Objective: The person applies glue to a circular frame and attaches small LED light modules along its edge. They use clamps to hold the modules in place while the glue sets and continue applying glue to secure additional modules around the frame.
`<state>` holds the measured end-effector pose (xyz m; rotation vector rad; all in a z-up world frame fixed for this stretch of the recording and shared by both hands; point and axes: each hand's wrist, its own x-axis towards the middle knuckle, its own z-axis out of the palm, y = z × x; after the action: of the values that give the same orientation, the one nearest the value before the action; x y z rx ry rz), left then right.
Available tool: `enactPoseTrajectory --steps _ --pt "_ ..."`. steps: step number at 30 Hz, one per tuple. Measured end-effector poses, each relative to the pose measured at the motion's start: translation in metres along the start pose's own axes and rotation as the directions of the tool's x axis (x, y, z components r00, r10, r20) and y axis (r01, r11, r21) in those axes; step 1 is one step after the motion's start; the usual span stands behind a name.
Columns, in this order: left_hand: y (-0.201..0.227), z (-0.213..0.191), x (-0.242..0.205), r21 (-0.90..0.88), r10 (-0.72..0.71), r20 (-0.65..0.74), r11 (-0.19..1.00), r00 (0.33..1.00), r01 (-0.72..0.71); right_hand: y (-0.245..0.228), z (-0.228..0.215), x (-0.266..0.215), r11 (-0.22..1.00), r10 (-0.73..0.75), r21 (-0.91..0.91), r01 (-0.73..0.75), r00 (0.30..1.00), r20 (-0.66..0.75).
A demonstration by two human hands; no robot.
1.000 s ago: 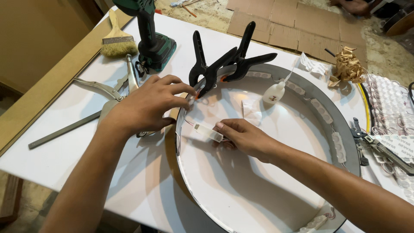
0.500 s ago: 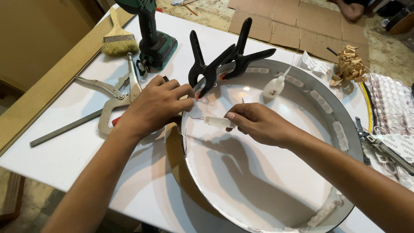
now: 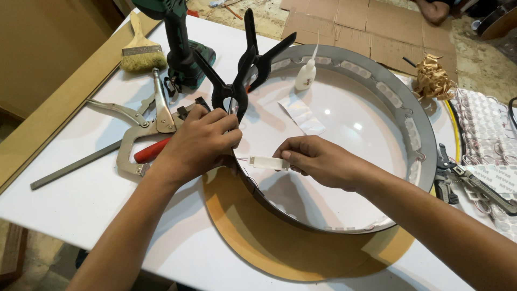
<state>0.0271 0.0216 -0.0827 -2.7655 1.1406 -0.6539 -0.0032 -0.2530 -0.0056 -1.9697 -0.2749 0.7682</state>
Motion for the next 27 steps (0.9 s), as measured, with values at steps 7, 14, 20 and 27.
enactPoseTrajectory --steps 7,14,20,27 --pt "-0.005 -0.058 0.015 -0.274 -0.004 0.167 0.961 0.986 0.05 0.002 -0.016 -0.002 0.975 -0.062 -0.221 0.033 0.99 -0.125" --pt "-0.004 -0.071 0.047 -0.416 0.053 0.346 0.903 0.937 0.102 0.008 -0.009 0.001 0.84 -0.461 -0.432 0.327 0.851 -0.252" --pt "0.001 -0.07 0.079 -0.283 0.03 0.595 0.943 0.803 0.174 0.014 -0.007 0.004 0.801 -0.552 -0.451 0.394 0.776 -0.303" --pt "-0.009 -0.037 0.092 -0.277 0.11 0.635 0.957 0.764 0.092 0.017 -0.005 0.002 0.77 -0.597 -0.47 0.431 0.746 -0.294"
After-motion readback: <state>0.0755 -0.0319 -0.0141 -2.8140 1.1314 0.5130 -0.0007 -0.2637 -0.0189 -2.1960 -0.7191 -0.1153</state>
